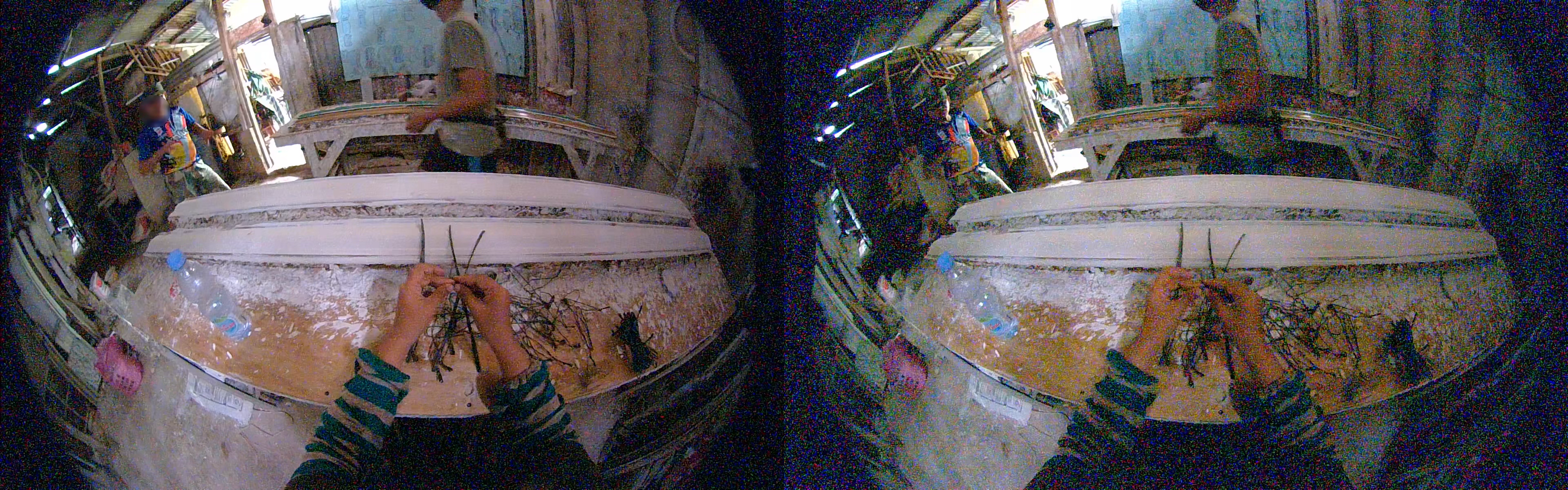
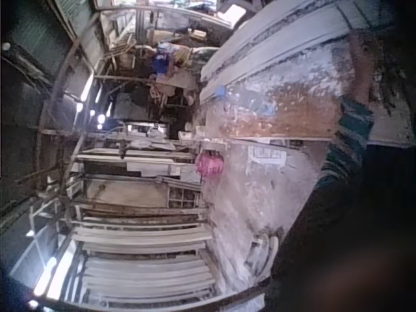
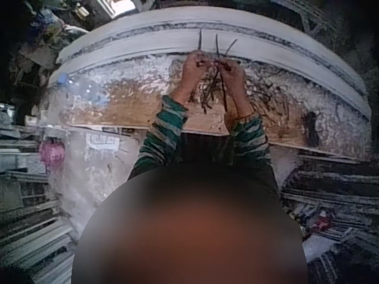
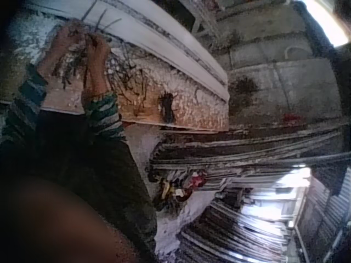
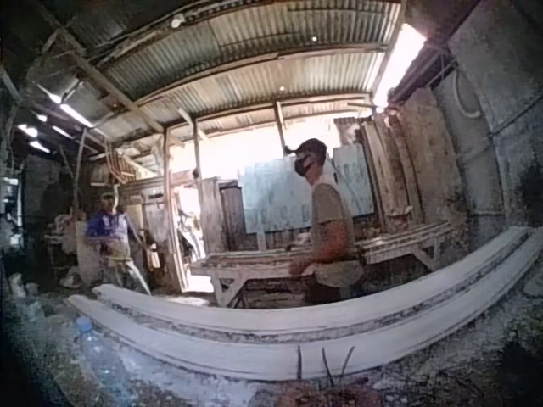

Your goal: The person repeatedly picks up, separates, and organizes black cable ties on a workbench. They handle the ties one at a time, occasionally grouping them, while another person works on a boat hull in the background.

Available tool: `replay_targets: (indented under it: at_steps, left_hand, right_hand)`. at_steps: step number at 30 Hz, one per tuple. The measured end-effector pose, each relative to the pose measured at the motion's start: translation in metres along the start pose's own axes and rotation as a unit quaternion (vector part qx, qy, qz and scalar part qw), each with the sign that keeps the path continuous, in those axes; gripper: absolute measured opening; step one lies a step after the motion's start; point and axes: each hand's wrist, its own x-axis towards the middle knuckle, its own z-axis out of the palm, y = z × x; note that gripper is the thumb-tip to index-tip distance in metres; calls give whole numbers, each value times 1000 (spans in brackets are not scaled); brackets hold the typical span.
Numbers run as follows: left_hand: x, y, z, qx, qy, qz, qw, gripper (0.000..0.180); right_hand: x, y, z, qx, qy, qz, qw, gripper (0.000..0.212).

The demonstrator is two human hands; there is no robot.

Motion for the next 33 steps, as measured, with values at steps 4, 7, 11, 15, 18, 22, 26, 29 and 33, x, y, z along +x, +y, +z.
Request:
replay_targets:
  at_steps: [4,7,11,15,18,22,26,29,33]
  left_hand:
    - [-3,4,-1,79,-12,-34,996,25]
    - [-4,8,2,57,3,-58,997,25]
    - [-3,10,4,46,17,-37,998,29]
    - [-4,11,4,7,-4,-81,997,32]
    - [-5,8,4,11,-10,-56,998,32]
    - [-4,1,5,17,-3,8,1000,28]
    - [-6,1,6,18,6,8,1000,16]
    - [-8,3,7,-19,20,-102,994,11]
    - [-3,-3,4,-9,-7,-83,996,11]
  right_hand:
    - [1,1,2,-8,3,-19,1000,10]
    - [0,-1,1,-79,2,-67,995,7]
    - [0,-3,0,-78,-7,-73,994,6]
    - [0,-3,2,-89,-6,-101,991,8]
    - [0,-1,4,-75,-3,-107,991,10]
    - [-1,1,5,-77,-14,-89,993,9]
    - [-1,6,6,35,-64,13,997,6]
    - [0,7,6,111,-85,53,989,6]
    - [-2,3,3,243,-108,90,960,6]
